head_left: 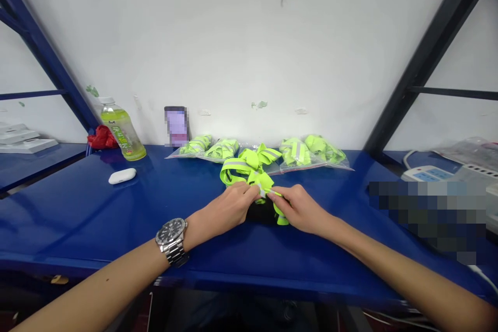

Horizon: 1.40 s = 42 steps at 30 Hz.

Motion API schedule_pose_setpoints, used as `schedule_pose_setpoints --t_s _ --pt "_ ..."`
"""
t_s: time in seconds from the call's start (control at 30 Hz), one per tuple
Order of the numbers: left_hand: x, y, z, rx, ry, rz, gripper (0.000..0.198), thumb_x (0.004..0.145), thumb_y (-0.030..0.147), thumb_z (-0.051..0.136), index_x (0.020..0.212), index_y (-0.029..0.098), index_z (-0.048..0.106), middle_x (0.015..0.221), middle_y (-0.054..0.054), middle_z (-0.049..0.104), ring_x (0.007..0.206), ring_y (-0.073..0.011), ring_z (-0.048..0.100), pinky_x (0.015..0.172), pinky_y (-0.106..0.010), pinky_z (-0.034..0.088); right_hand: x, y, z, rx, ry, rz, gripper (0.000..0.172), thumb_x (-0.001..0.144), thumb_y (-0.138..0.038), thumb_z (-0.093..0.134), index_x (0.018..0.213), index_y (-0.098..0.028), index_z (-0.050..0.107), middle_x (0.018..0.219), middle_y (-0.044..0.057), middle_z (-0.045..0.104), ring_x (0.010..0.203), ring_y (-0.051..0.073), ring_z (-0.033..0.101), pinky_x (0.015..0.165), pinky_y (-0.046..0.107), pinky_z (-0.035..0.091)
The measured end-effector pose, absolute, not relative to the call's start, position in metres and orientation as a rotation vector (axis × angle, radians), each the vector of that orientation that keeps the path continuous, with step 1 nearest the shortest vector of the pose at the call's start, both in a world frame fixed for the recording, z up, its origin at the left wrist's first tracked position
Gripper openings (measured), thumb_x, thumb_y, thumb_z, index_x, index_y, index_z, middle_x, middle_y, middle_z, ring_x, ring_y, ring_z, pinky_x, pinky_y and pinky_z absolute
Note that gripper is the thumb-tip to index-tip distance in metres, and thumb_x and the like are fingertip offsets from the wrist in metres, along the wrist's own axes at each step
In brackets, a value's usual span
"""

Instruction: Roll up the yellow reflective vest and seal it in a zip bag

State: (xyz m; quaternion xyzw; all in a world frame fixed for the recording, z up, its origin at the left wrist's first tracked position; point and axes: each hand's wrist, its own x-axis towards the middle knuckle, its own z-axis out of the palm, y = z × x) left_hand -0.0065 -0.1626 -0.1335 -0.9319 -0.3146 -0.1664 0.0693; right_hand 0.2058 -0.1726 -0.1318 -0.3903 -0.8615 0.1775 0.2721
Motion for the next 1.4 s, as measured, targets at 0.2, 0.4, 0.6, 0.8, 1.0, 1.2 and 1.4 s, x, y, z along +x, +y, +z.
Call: schedule_pose_setpoints --t_s 0.2,0.4,0.6,0.8,1.0,1.2,1.4 --pt "-0.016 -0.172 -0.148 -2.803 -1.171 -0.610 0.023 0.100 0.022 0.030 0.101 0.017 0.052 0.080 -0.003 0.053 0.075 -0.0172 0.047 0.068 -0.029 0.040 0.192 -0.159 -0.112 -1.060 -2.472 0.521 0.039 0.093 -0.030 0.041 0.056 -0.018 0.038 0.049 -0.006 0.030 0.048 0.008 0.024 0.050 0.025 0.018" --pt "-0.018 -0.173 -0.154 -2.556 -1.178 -0.634 0.014 0.093 0.012 0.039 0.090 0.017 0.052 0.093 -0.006 0.043 0.081 -0.0181 0.042 0.070 -0.030 0.042 0.183 -0.143 -0.117 -1.071 -2.556 0.389 0.038 0.092 -0.028 0.048 0.056 -0.016 0.045 0.051 -0.004 0.036 0.050 0.009 0.031 0.051 0.024 0.023" --pt "-0.018 -0.169 -0.145 -2.621 -1.096 -0.463 0.014 0.091 0.006 0.039 0.094 0.017 0.048 0.087 -0.004 0.045 0.075 -0.0185 0.042 0.065 -0.031 0.040 0.181 -0.151 -0.140 -0.953 -2.408 -0.061 0.014 0.094 -0.018 0.045 0.094 -0.014 0.058 0.089 0.010 0.055 0.082 0.020 0.054 0.070 0.030 0.043" --pt "-0.017 -0.179 -0.133 -2.763 -1.042 -0.363 0.017 0.098 0.017 0.035 0.088 0.017 0.048 0.087 -0.005 0.053 0.077 -0.0183 0.049 0.070 -0.032 0.043 0.194 -0.172 -0.133 -0.800 -2.609 -0.163 0.040 0.092 -0.050 0.046 0.105 -0.014 0.058 0.095 0.013 0.056 0.088 0.025 0.053 0.077 0.041 0.048" --pt "-0.025 -0.198 -0.129 -2.808 -1.071 -0.359 0.038 0.097 0.046 0.037 0.115 0.015 0.048 0.103 -0.009 0.056 0.095 -0.0222 0.054 0.083 -0.036 0.046 0.198 -0.174 -0.130 -0.744 -2.686 -0.250 0.039 0.094 -0.041 0.046 0.115 -0.009 0.053 0.099 0.017 0.055 0.093 0.028 0.051 0.079 0.043 0.048" --pt "-0.034 -0.187 -0.129 -2.891 -1.169 -0.485 0.031 0.101 0.035 0.028 0.099 0.017 0.053 0.091 -0.005 0.058 0.077 -0.0167 0.055 0.068 -0.029 0.042 0.193 -0.164 -0.130 -0.837 -2.582 -0.012 0.028 0.098 -0.035 0.041 0.114 -0.015 0.051 0.087 0.010 0.060 0.080 0.022 0.056 0.069 0.033 0.044" --pt "-0.026 -0.170 -0.122 -2.975 -1.342 -0.799 0.017 0.099 0.027 0.033 0.092 0.020 0.047 0.070 0.003 0.053 0.059 -0.0120 0.048 0.058 -0.024 0.034 0.182 -0.172 -0.126 -1.101 -2.324 0.246 0.020 0.099 -0.033 0.035 0.093 -0.019 0.049 0.067 0.000 0.056 0.054 0.016 0.051 0.054 0.026 0.030"
